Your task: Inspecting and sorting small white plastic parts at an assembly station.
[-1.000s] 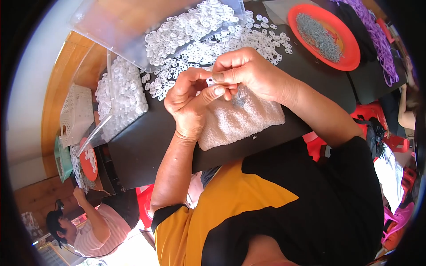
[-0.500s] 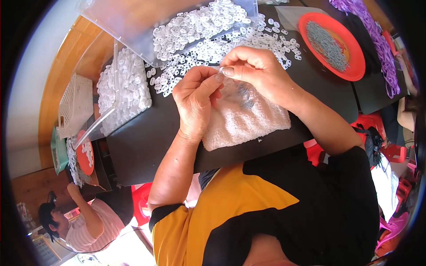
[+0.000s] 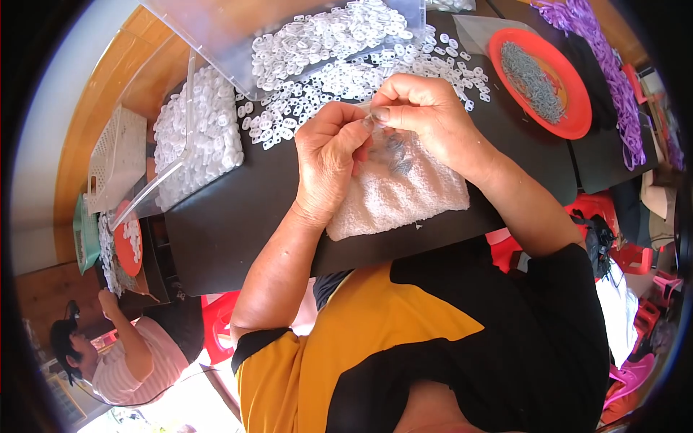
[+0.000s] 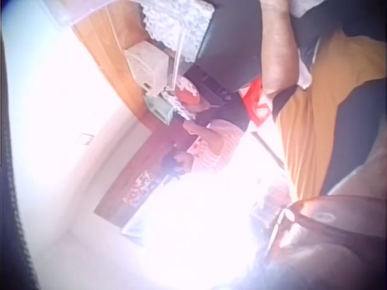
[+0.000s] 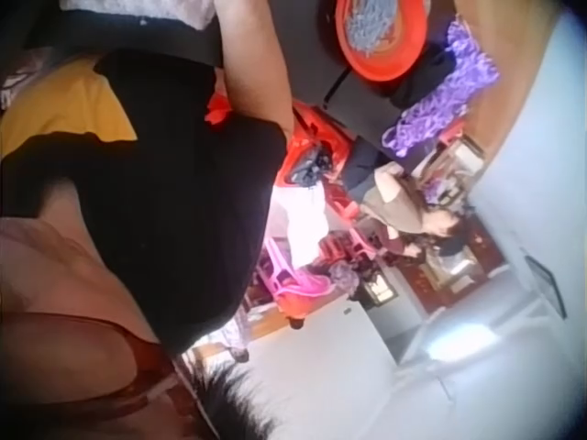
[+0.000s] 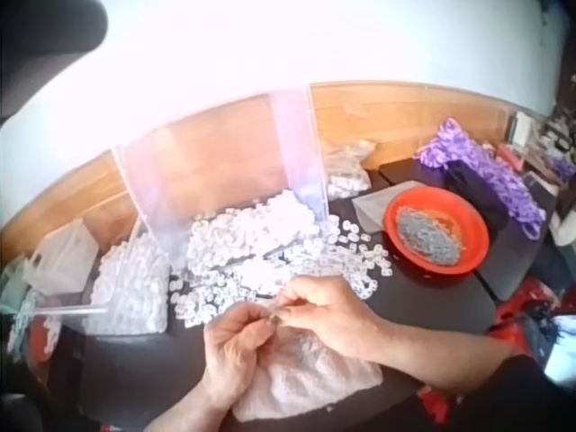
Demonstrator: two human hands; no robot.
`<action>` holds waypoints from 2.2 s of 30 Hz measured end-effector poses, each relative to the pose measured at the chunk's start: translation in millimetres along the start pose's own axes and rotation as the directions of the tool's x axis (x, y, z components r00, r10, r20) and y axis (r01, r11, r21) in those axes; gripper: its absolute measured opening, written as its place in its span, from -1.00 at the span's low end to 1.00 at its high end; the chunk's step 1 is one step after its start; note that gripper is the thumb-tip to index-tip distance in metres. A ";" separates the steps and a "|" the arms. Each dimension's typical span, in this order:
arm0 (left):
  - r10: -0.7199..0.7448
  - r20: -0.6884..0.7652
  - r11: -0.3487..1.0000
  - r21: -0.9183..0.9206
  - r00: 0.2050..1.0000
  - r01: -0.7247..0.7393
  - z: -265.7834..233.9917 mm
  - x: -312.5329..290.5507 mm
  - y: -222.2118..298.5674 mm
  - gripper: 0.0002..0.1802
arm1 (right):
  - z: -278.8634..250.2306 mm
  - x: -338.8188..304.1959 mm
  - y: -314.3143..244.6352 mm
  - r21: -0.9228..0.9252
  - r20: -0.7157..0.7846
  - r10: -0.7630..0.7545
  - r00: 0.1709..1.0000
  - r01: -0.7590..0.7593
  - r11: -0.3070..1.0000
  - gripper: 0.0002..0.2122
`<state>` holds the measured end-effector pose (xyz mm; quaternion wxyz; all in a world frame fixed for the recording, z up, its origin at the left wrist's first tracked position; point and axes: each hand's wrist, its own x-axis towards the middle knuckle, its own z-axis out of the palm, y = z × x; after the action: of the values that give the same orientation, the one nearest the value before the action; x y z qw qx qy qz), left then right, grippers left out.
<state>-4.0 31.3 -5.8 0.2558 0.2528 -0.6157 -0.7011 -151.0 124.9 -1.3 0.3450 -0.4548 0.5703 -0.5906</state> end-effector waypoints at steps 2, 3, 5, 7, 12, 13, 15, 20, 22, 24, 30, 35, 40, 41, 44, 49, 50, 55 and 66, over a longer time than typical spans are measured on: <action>0.039 0.020 0.998 0.048 0.999 -0.040 -1.4 0.3 -3.2 -0.85 | -0.4 -0.4 -0.2 -0.002 0.001 0.007 1.000 -0.007 1.000 -0.93; 0.041 0.019 0.998 0.047 0.999 -0.042 -1.0 -0.4 -2.3 -0.85 | -0.7 -0.6 -0.3 -0.001 0.001 0.013 1.000 -0.013 1.000 -0.93; 0.018 0.000 1.000 0.004 1.000 -0.018 0.1 -2.4 0.3 -0.87 | -2.5 -0.3 -2.7 0.002 -0.021 -0.006 1.000 0.006 1.000 -0.94; 0.004 -0.047 0.998 -0.064 0.999 -0.007 -5.1 0.4 -0.6 -0.86 | -11.3 2.2 -7.8 0.016 -0.025 0.016 1.000 -0.016 1.000 -0.94; -0.016 -0.040 0.997 -0.080 0.999 0.013 -5.0 3.0 3.1 -0.85 | -21.1 5.8 -12.8 -0.001 0.030 0.023 0.999 -0.023 1.000 -0.94; -0.026 -0.034 0.996 -0.085 0.999 0.023 -5.1 2.9 2.7 -0.86 | -20.3 5.8 -12.2 -0.002 0.030 0.024 0.999 -0.024 1.000 -0.94; -0.035 -0.028 0.995 -0.089 0.999 0.032 -6.4 3.7 1.7 -0.86 | -18.5 6.3 -9.8 -0.011 0.054 0.077 0.996 -0.077 0.997 -0.96; -0.054 -0.018 0.995 -0.088 0.998 0.052 -5.9 5.8 0.9 -0.88 | -20.4 3.3 4.5 -0.814 0.204 -0.172 0.964 0.265 0.517 -0.87; -0.058 -0.017 0.995 -0.082 0.998 0.056 -6.8 6.8 0.3 -0.88 | -15.8 1.7 -1.2 -0.784 0.180 -0.269 0.946 0.303 0.541 -0.89; -0.062 -0.023 0.995 -0.075 0.998 0.060 -7.5 6.0 0.6 -0.88 | -11.7 1.3 -6.3 -0.736 0.174 -0.338 0.925 0.351 0.579 -0.89; -0.060 -0.014 0.997 -0.045 0.998 0.060 -5.5 6.1 1.1 -0.88 | -7.0 2.0 3.3 -0.703 0.213 -0.451 0.867 0.456 0.546 -0.90; -0.058 -0.011 0.998 -0.007 0.998 0.058 -3.5 5.9 1.2 -0.88 | -4.8 1.0 6.5 -0.735 0.204 -0.464 0.862 0.448 0.509 -0.92; -0.055 -0.011 0.998 0.044 0.998 0.055 -2.4 7.4 -1.7 -0.90 | -2.6 0.2 8.0 -0.732 0.149 -0.366 0.919 0.351 0.583 -0.91; -0.057 -0.006 0.997 0.058 0.998 0.057 -3.0 7.8 -2.7 -0.90 | -2.7 0.0 8.6 -0.732 0.148 -0.366 0.919 0.351 0.585 -0.91; -0.068 -0.011 0.992 0.105 0.998 0.069 -4.4 8.9 -4.5 -0.90 | -2.5 -0.6 9.7 -0.741 0.173 -0.321 0.931 0.338 0.580 -0.90; -0.070 -0.023 0.981 0.178 0.997 0.072 -3.2 8.0 -5.5 -0.92 | -2.0 0.4 14.7 -0.769 0.180 -0.304 0.935 0.326 0.549 -0.89; -0.061 -0.020 0.975 0.214 0.998 0.064 -2.8 7.7 -5.7 -0.93 | -1.9 0.5 17.5 -0.770 0.176 -0.302 0.937 0.322 0.551 -0.89; 0.018 -0.025 0.959 0.283 1.000 -0.010 -4.1 9.5 -14.2 -0.95 | 3.1 0.4 23.4 -0.804 0.176 -0.319 0.931 0.323 0.499 -0.90; 0.054 -0.104 0.935 0.355 0.993 -0.014 2.1 8.1 -18.7 -0.95 | 8.9 -0.9 32.1 -0.785 0.096 -0.349 0.932 0.287 0.549 -0.89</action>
<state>-12.3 29.5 -24.4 0.2525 0.3227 -0.7206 -0.5593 -146.0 119.0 -33.6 -0.0233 -0.6335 0.6909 -0.3474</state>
